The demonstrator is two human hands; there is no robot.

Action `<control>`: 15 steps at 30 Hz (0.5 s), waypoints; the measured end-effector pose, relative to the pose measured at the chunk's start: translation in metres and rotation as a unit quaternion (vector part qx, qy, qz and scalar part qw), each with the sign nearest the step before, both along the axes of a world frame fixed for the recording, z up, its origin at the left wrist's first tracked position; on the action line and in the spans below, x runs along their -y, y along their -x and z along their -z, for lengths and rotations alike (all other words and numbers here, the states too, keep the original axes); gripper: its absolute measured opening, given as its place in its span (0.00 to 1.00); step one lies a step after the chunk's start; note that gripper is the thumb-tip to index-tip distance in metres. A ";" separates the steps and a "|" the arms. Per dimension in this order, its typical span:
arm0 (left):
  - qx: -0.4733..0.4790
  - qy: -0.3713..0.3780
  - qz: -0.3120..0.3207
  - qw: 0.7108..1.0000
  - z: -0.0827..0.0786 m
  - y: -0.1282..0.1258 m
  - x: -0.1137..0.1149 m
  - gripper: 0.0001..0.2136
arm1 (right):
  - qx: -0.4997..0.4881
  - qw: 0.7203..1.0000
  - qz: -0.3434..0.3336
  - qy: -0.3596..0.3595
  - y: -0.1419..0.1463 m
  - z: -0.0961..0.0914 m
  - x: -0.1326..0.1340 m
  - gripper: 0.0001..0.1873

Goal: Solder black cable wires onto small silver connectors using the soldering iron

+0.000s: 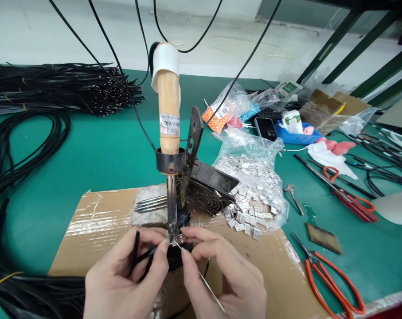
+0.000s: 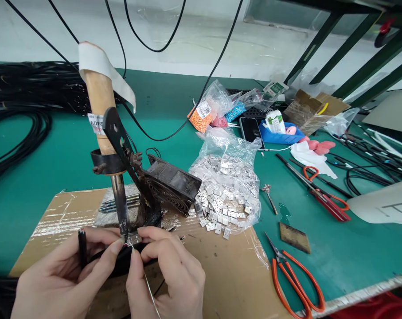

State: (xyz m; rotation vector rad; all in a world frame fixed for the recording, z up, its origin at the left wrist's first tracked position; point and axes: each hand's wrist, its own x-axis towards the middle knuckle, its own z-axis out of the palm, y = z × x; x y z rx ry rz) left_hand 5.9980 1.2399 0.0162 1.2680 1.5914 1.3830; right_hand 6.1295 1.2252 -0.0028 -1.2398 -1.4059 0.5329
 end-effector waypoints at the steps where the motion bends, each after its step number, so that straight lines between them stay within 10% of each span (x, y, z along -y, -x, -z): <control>1: 0.000 0.000 -0.002 1.000 0.001 0.000 0.000 0.02 | -0.005 1.000 0.007 -0.004 0.001 0.000 0.000 0.10; 15: 0.002 -0.007 0.002 1.000 0.004 0.001 0.002 0.04 | -0.029 0.999 0.036 0.005 0.006 -0.001 0.003 0.08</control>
